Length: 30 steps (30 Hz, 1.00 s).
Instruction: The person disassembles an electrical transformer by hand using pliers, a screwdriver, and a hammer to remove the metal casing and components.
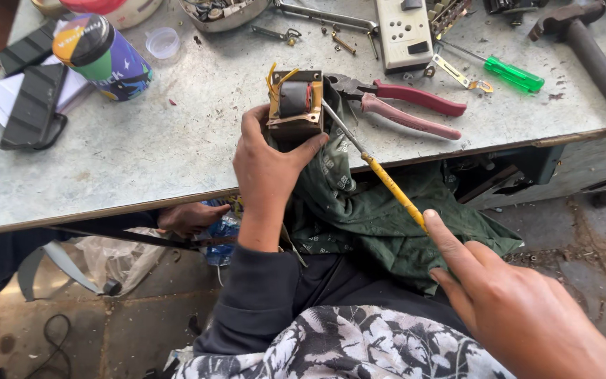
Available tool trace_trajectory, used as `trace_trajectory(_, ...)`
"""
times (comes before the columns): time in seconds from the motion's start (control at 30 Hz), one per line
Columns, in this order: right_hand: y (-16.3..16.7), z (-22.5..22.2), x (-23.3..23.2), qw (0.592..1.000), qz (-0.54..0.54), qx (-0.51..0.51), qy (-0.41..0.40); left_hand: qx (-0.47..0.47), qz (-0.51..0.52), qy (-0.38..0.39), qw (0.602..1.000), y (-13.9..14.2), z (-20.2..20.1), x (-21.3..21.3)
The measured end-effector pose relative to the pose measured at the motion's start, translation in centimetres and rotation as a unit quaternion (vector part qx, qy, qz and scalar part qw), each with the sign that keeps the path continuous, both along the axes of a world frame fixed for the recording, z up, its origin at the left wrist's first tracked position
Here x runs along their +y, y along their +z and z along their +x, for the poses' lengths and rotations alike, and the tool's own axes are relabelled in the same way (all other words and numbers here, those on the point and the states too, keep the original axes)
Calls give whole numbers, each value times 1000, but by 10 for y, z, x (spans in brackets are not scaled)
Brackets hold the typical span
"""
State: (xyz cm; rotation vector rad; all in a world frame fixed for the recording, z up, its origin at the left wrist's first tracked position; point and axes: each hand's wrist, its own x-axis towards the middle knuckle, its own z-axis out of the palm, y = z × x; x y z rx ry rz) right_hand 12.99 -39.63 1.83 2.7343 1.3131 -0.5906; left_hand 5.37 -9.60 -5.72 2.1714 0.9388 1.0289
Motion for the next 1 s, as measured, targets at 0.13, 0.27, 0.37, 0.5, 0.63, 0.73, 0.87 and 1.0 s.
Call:
trace_trajectory(0.13, -14, 4, -1, 998, 60, 16, -13, 12, 85, -3, 996, -2, 2, 1)
trace_trajectory(0.27, -14, 7, -3, 1000, 22, 11, -16, 10, 109, 19, 994, -7, 12, -2)
trace_trajectory(0.37, -6, 15, -7, 1000, 11, -18, -19, -6, 15, -25, 1000, -7, 9, 13)
trace_trajectory(0.5, -4, 34, -17, 1000, -11, 5, -22, -19, -14, -100, 995, -5, -9, 38)
trace_trajectory(0.63, -28, 33, -13, 993, 109, 42, 23, -23, -11, -116, 993, -8, -12, 50)
trace_trajectory(0.73, -51, 25, 9, 973, 217, 68, 25, -3, 0, -133, 991, -9, -10, 58)
trace_trajectory(0.87, -53, 17, 21, 976, 203, 76, -18, -19, -49, -143, 988, -8, -8, 61)
trace_trajectory(1.0, -26, 33, 2, 984, 158, 79, -17, -39, -98, -151, 983, -7, -11, 59)
